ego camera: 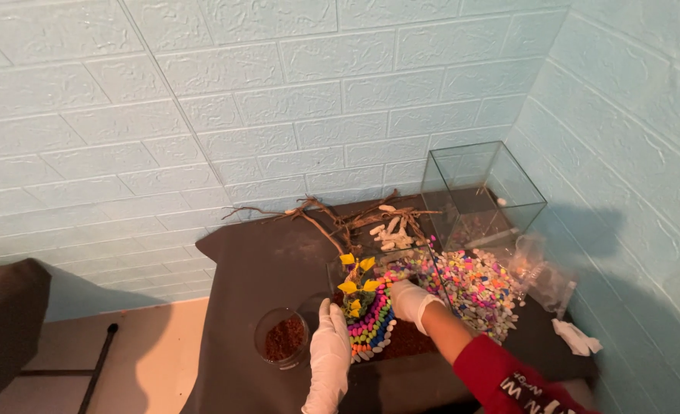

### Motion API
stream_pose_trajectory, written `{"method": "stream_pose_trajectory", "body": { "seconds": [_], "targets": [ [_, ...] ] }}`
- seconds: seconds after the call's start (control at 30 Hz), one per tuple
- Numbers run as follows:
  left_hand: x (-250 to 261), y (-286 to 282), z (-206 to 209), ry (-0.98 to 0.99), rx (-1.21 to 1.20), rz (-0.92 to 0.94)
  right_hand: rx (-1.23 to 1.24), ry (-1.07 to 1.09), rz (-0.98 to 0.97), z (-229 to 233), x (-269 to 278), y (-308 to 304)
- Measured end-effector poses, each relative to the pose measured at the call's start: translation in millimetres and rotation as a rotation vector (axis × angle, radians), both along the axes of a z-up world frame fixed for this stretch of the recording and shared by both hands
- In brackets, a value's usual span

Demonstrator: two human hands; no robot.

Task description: The person places multicolored pebbles into a glass terrarium by hand, arranging them over a dark substrate next to decorative wood and yellow flowers.

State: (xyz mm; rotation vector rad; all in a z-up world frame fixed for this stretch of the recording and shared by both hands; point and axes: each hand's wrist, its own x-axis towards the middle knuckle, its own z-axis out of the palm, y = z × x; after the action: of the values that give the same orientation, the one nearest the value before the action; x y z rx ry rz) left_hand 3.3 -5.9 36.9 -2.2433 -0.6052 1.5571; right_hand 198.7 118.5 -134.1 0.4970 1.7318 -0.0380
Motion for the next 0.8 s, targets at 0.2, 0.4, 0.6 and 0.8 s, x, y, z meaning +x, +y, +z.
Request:
{"method": "stream_pose_trajectory", "body": {
  "seconds": [0.2,0.4,0.6,0.8],
  "targets": [
    [0.1,-2.7,6.9,0.013,0.000,0.023,0.035,0.173,-0.073,-3.0,16.8,-6.4],
    [-1.8,2.4,-25.5,-0.043,0.070,0.000,0.086,0.035,0.083,-28.0,17.0,4.4],
    [-1.2,2.7,-22.2,-0.034,0.042,0.014,-0.046,-0.029,-0.246,-52.4,13.1,26.4],
    [-1.9,2.2,-22.3,-0.040,0.054,0.013,0.279,0.340,-0.939,-36.3,22.7,3.6]
  ]
}}
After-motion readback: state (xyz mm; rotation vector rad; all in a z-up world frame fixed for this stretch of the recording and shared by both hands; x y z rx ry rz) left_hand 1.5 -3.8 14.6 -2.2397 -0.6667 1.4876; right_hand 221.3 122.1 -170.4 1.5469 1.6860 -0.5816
